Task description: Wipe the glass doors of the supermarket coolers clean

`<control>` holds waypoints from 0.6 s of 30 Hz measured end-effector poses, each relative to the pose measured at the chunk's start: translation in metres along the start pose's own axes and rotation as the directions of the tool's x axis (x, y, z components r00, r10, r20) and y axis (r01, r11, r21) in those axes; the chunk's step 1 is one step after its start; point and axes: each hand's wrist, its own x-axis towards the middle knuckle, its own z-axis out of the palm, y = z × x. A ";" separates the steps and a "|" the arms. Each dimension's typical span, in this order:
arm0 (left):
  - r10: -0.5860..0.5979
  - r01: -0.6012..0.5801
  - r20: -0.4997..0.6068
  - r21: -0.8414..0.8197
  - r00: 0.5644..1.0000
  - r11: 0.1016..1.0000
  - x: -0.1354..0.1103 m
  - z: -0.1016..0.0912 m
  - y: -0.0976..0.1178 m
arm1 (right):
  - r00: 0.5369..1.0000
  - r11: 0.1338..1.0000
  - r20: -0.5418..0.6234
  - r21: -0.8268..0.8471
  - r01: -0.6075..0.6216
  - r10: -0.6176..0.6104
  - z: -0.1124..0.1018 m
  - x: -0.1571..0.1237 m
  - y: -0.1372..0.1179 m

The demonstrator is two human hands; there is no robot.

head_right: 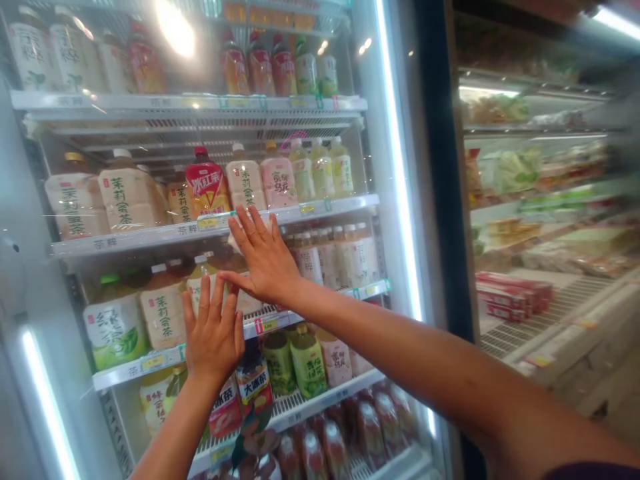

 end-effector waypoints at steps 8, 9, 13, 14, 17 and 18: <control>-0.007 0.005 -0.018 -0.065 1.000 0.998 0.001 0.000 0.000 | 0.999 0.996 0.035 0.077 0.038 -0.040 -0.006 0.023 0.002; -0.016 0.011 -0.041 -0.110 0.999 0.994 -0.003 -0.003 -0.002 | 0.998 0.991 0.026 0.117 0.059 -0.062 -0.006 0.029 -0.002; -0.154 0.118 -0.096 -0.305 0.983 0.945 -0.023 -0.029 -0.017 | 0.964 0.905 0.006 0.347 0.246 -0.265 -0.006 0.033 -0.023; -0.179 0.138 -0.102 -0.315 0.979 0.939 -0.024 -0.038 -0.022 | 0.964 0.883 -0.010 0.398 0.247 -0.266 -0.006 0.031 -0.029; -0.176 0.112 -0.156 -0.352 0.972 0.929 0.000 -0.052 -0.030 | 0.974 0.829 -0.058 0.515 0.217 -0.219 -0.004 0.027 -0.039; -0.181 0.100 -0.177 -0.387 0.967 0.917 0.016 -0.052 -0.030 | 0.977 0.810 -0.069 0.549 0.208 -0.204 -0.004 0.028 -0.040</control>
